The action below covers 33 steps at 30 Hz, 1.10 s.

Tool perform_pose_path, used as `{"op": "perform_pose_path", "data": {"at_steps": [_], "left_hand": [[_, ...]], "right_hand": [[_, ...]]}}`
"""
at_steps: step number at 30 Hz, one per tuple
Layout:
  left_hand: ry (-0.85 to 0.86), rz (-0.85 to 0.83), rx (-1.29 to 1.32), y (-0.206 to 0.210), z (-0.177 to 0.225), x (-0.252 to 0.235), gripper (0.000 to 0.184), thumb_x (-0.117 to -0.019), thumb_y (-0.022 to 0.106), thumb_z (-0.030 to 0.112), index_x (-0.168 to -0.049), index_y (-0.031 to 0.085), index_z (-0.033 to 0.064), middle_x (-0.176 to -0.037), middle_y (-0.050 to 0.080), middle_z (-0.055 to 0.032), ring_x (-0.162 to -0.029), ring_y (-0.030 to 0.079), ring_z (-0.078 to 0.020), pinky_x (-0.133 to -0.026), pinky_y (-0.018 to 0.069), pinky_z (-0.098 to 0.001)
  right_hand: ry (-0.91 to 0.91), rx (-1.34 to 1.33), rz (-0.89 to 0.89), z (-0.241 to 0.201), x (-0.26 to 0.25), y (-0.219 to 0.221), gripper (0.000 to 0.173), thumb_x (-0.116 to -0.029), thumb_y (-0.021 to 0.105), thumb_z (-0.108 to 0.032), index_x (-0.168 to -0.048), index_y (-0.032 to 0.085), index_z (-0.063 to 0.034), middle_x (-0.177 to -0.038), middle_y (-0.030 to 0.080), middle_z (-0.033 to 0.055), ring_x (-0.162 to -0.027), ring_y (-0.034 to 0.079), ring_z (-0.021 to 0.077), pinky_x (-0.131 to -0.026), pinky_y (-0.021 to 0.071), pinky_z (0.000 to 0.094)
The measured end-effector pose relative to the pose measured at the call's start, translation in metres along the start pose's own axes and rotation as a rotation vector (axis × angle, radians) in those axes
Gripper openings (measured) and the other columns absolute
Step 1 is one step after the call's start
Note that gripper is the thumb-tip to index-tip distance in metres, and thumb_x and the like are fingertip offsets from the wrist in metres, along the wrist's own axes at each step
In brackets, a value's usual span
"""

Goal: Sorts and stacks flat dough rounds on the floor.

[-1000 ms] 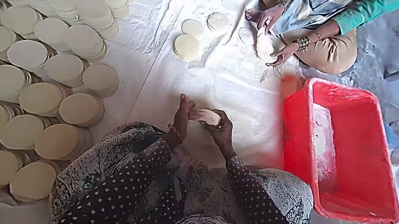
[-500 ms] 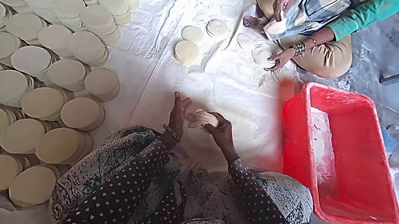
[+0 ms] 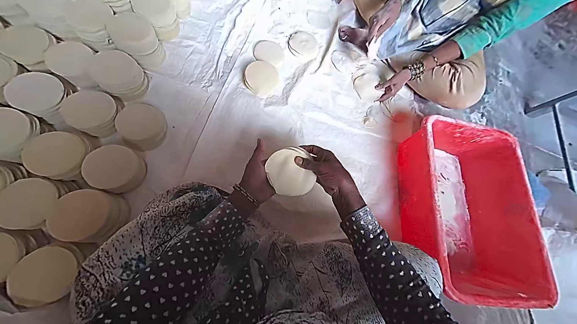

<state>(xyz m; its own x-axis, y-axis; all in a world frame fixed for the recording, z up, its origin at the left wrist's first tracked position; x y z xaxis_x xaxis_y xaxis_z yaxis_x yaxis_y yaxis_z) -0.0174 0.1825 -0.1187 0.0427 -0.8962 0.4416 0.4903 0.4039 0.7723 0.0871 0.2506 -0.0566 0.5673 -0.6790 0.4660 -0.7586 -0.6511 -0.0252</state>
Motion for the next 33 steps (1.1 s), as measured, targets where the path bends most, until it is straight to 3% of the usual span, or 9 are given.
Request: {"op": "perform_pose_path", "data": {"at_steps": [4, 7, 10, 14, 19, 23, 26, 30, 33], "left_hand": [[-0.044, 0.109, -0.087, 0.0, 0.001, 0.0, 0.083, -0.0999, 0.015, 0.075, -0.138, 0.055, 0.0127, -0.123, 0.067, -0.0116, -0.109, 0.067, -0.0238, -0.09, 0.0562, -0.0452], [-0.062, 0.104, -0.164, 0.004, 0.002, 0.004, 0.074, -0.1023, 0.021, 0.07, -0.135, 0.056, 0.0141, -0.119, 0.068, -0.0099, -0.105, 0.068, -0.0221, -0.085, 0.0578, -0.0426], [-0.049, 0.145, -0.317, 0.011, 0.009, 0.014, 0.044, -0.1076, 0.037, 0.051, -0.122, 0.06, 0.0165, -0.106, 0.068, -0.002, -0.094, 0.067, -0.0133, -0.079, 0.0572, -0.0335], [-0.042, 0.204, -0.357, -0.005, 0.005, 0.0, 0.026, -0.1032, 0.058, 0.019, -0.125, 0.06, 0.005, -0.106, 0.068, -0.0105, -0.09, 0.068, -0.0186, -0.078, 0.0587, -0.0363], [-0.044, 0.051, -0.19, 0.006, 0.004, 0.001, 0.02, -0.0999, 0.053, 0.002, -0.119, 0.06, 0.0018, -0.105, 0.069, -0.0134, -0.089, 0.071, -0.0232, -0.08, 0.061, -0.0418], [0.056, -0.169, -0.125, 0.022, 0.01, 0.008, 0.038, -0.0865, 0.046, -0.015, -0.115, 0.066, 0.0013, -0.102, 0.069, -0.0109, -0.089, 0.07, -0.0214, -0.087, 0.0596, -0.0412], [0.057, -0.298, -0.094, 0.032, 0.013, 0.012, 0.041, -0.0878, 0.047, -0.006, -0.126, 0.062, 0.0014, -0.115, 0.069, -0.0125, -0.102, 0.07, -0.0227, -0.097, 0.0566, -0.0419], [0.002, -0.189, -0.067, 0.033, 0.009, 0.013, 0.038, -0.1092, 0.038, 0.031, -0.126, 0.058, 0.0047, -0.115, 0.068, -0.012, -0.1, 0.07, -0.0229, -0.092, 0.0579, -0.0408], [-0.048, -0.022, -0.037, 0.022, 0.001, 0.009, 0.03, -0.1062, 0.052, 0.023, -0.128, 0.059, 0.0049, -0.117, 0.067, -0.0143, -0.101, 0.069, -0.0255, -0.09, 0.0586, -0.0429]], "right_hand": [[0.017, 0.012, 0.044, 0.009, 0.023, -0.01, 0.028, -0.1065, 0.056, -0.022, -0.13, 0.061, -0.0076, -0.11, 0.068, 0.0111, -0.09, 0.066, 0.015, -0.079, 0.0556, 0.0316], [-0.024, 0.021, 0.038, 0.027, 0.017, -0.015, 0.037, -0.1087, 0.05, -0.035, -0.134, 0.059, -0.0102, -0.113, 0.067, 0.0116, -0.095, 0.065, 0.0178, -0.082, 0.0548, 0.0359], [0.049, 0.052, 0.082, 0.018, 0.016, -0.002, 0.036, -0.1038, 0.061, -0.023, -0.137, 0.056, -0.0079, -0.117, 0.066, 0.0144, -0.092, 0.065, 0.0194, -0.08, 0.0545, 0.0359], [0.046, -0.082, 0.152, 0.033, -0.003, -0.007, 0.045, -0.0952, 0.072, -0.013, -0.138, 0.057, -0.0086, -0.115, 0.068, 0.014, -0.086, 0.065, 0.0183, -0.073, 0.0559, 0.0344], [-0.051, -0.105, 0.271, 0.009, 0.006, -0.028, 0.041, -0.0952, 0.071, -0.011, -0.134, 0.058, -0.0087, -0.11, 0.068, 0.0115, -0.083, 0.065, 0.0145, -0.072, 0.0562, 0.0318], [-0.124, -0.127, 0.262, -0.013, 0.022, -0.041, 0.035, -0.0977, 0.068, -0.011, -0.132, 0.06, -0.0094, -0.108, 0.069, 0.0084, -0.082, 0.066, 0.0123, -0.072, 0.0576, 0.0293], [-0.139, -0.162, 0.252, -0.021, 0.024, -0.046, 0.032, -0.0985, 0.067, -0.011, -0.13, 0.061, -0.0088, -0.106, 0.07, 0.0073, -0.083, 0.068, 0.0112, -0.073, 0.0593, 0.0281], [-0.137, -0.16, 0.245, -0.022, 0.025, -0.039, 0.032, -0.0977, 0.067, -0.009, -0.13, 0.061, -0.0083, -0.106, 0.07, 0.0078, -0.082, 0.068, 0.0111, -0.072, 0.0586, 0.0277], [-0.103, -0.165, 0.234, -0.013, 0.02, -0.031, 0.036, -0.0967, 0.069, -0.01, -0.132, 0.06, -0.0087, -0.108, 0.07, 0.0089, -0.083, 0.068, 0.0125, -0.072, 0.0585, 0.029]]}}
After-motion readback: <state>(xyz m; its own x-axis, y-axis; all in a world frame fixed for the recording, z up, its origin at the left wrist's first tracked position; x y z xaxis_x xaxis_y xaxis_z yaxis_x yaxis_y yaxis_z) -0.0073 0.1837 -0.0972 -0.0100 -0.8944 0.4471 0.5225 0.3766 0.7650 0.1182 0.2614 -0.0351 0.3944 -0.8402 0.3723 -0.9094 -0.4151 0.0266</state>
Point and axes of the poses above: each hand's wrist, its own x-axis away from the middle knuckle, its own y-axis out of the palm, z = x × y, the point moved 8 cm from there along -x, towards the middle knuckle
